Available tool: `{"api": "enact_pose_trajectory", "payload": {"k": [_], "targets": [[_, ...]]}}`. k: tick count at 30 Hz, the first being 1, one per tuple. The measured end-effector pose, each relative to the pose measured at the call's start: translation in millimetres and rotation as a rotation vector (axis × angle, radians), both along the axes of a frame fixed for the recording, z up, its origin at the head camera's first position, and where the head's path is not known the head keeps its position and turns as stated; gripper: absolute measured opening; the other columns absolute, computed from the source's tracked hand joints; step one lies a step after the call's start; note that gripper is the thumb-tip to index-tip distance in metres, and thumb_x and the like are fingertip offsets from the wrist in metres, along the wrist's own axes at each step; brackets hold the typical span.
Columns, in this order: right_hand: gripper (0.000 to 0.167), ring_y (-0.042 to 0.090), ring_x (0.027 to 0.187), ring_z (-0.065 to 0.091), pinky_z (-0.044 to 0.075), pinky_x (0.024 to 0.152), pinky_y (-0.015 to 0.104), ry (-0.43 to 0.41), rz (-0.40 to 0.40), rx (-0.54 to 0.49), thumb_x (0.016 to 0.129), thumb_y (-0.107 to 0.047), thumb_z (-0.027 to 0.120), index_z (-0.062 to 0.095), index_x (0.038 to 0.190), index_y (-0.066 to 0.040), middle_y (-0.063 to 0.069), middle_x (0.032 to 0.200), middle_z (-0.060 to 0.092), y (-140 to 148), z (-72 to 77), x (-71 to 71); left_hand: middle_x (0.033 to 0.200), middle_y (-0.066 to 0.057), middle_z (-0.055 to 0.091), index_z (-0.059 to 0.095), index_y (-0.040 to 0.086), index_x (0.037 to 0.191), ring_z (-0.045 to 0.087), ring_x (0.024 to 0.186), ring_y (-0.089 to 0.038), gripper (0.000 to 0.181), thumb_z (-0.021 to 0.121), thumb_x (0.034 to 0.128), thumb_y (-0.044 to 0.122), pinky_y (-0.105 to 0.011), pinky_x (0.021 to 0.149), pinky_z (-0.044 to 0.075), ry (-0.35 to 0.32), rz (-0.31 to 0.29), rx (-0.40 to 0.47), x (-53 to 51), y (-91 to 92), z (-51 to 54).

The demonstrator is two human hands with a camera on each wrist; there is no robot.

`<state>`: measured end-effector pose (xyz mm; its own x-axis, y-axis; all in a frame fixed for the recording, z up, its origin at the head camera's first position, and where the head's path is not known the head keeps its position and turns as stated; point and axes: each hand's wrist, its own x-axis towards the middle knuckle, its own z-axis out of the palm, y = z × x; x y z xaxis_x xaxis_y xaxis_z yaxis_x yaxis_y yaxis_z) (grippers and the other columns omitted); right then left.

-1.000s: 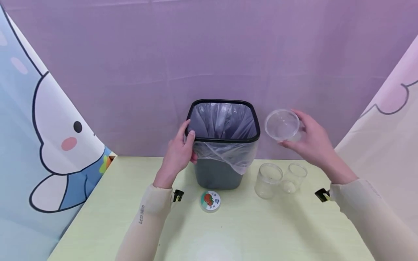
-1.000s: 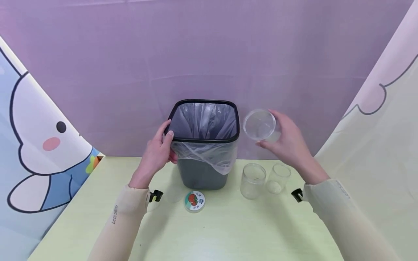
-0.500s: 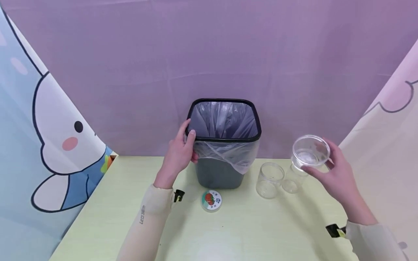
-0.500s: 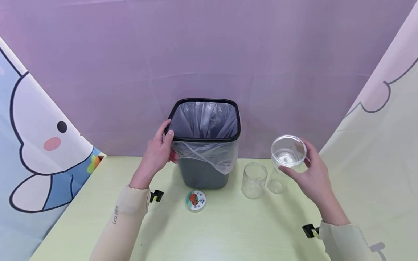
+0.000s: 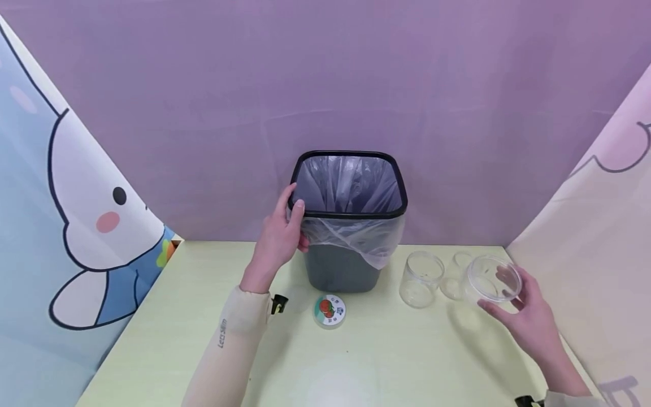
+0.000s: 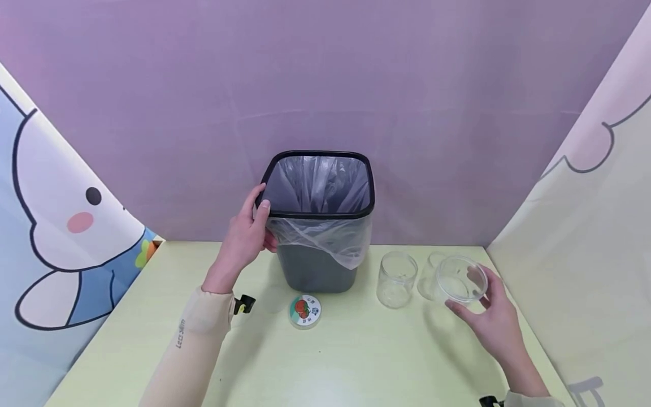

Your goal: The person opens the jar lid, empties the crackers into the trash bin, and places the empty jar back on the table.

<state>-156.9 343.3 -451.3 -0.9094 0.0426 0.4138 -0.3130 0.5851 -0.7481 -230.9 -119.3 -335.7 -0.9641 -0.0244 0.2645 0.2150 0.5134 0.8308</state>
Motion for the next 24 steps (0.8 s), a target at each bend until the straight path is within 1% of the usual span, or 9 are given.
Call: {"api": "enact_pose_trajectory", "payload": {"k": [2, 8, 11, 12, 14, 16, 18, 19, 24], "targets": [[0.093, -0.014, 0.116, 0.043, 0.036, 0.093, 0.003, -0.011, 0.008, 0.003, 0.081, -0.006, 0.083, 0.027, 0.155, -0.012, 0.012, 0.145, 0.049, 0, -7.4, 1.1, 0.059, -0.005, 0.065, 0.022, 0.038, 0.157, 0.065, 0.048, -0.021, 0.065, 0.031, 0.0995, 0.067, -0.042, 0.072, 0.053, 0.005, 0.000, 0.002, 0.6, -1.2, -0.2], [0.094, -0.018, 0.112, 0.039, 0.035, 0.090, 0.001, -0.072, 0.034, 0.022, 0.080, -0.011, 0.084, 0.025, 0.153, -0.003, 0.026, 0.141, 0.047, -1, -31.5, 6.3, 0.061, -0.006, 0.066, 0.022, 0.037, 0.157, 0.065, 0.048, -0.022, 0.068, 0.033, 0.0981, 0.069, -0.041, 0.069, 0.054, 0.011, -0.012, 0.019, 1.0, -2.2, -3.0], [0.094, -0.018, 0.113, 0.038, 0.035, 0.089, 0.001, -0.095, 0.051, 0.025, 0.079, -0.012, 0.085, 0.025, 0.150, 0.002, 0.028, 0.140, 0.047, -3, -42.9, 8.2, 0.061, -0.006, 0.066, 0.022, 0.035, 0.157, 0.064, 0.048, -0.023, 0.067, 0.034, 0.0991, 0.067, -0.041, 0.068, 0.054, 0.015, -0.017, 0.024, 0.4, -2.2, -4.6], [0.094, -0.016, 0.114, 0.039, 0.035, 0.089, 0.001, -0.104, 0.055, 0.023, 0.079, -0.011, 0.085, 0.026, 0.150, 0.002, 0.028, 0.139, 0.047, -3, -46.2, 8.4, 0.061, -0.006, 0.066, 0.023, 0.035, 0.157, 0.064, 0.048, -0.023, 0.066, 0.034, 0.0998, 0.066, -0.041, 0.067, 0.054, 0.017, -0.017, 0.027, 0.1, -2.2, -5.0], [0.093, -0.001, 0.125, 0.046, 0.034, 0.089, 0.001, -0.123, 0.064, 0.018, 0.078, -0.011, 0.085, 0.026, 0.148, 0.004, 0.029, 0.139, 0.046, -4, -51.3, 8.0, 0.061, -0.006, 0.066, 0.023, 0.035, 0.157, 0.064, 0.048, -0.023, 0.065, 0.035, 0.1001, 0.065, -0.040, 0.068, 0.054, 0.021, -0.016, 0.028, -0.6, -2.1, -5.2], [0.094, 0.023, 0.132, 0.047, 0.034, 0.089, 0.001, -0.148, 0.071, 0.019, 0.079, -0.012, 0.085, 0.024, 0.149, 0.005, 0.031, 0.140, 0.044, -4, -55.4, 6.7, 0.061, -0.006, 0.066, 0.023, 0.035, 0.157, 0.064, 0.048, -0.023, 0.066, 0.035, 0.0995, 0.066, -0.040, 0.068, 0.054, 0.023, -0.015, 0.029, -1.0, -2.0, -4.9], [0.095, 0.045, 0.130, 0.044, 0.033, 0.089, 0.001, -0.175, 0.080, 0.015, 0.079, -0.014, 0.085, 0.023, 0.149, 0.006, 0.033, 0.141, 0.043, -4, -58.3, 5.3, 0.061, -0.006, 0.066, 0.023, 0.035, 0.157, 0.064, 0.048, -0.023, 0.066, 0.035, 0.0997, 0.065, -0.040, 0.067, 0.054, 0.023, -0.013, 0.027, -1.2, -1.8, -4.2], [0.096, 0.052, 0.127, 0.041, 0.033, 0.089, 0.001, -0.185, 0.084, 0.014, 0.079, -0.014, 0.085, 0.022, 0.148, 0.007, 0.034, 0.141, 0.042, -4, -59.7, 4.7, 0.061, -0.006, 0.066, 0.023, 0.036, 0.157, 0.064, 0.048, -0.023, 0.065, 0.035, 0.0998, 0.065, -0.040, 0.067, 0.054, 0.023, -0.013, 0.026, -1.0, -1.6, -3.7], [0.097, 0.055, 0.127, 0.040, 0.034, 0.088, 0.002, -0.213, 0.090, 0.002, 0.079, -0.016, 0.085, 0.021, 0.147, 0.009, 0.035, 0.142, 0.041, -7, -67.5, 2.2, 0.060, -0.006, 0.066, 0.023, 0.036, 0.157, 0.064, 0.048, -0.022, 0.067, 0.034, 0.0986, 0.067, -0.040, 0.067, 0.054, 0.025, -0.013, 0.021, -0.6, -1.2, -2.9]]}}
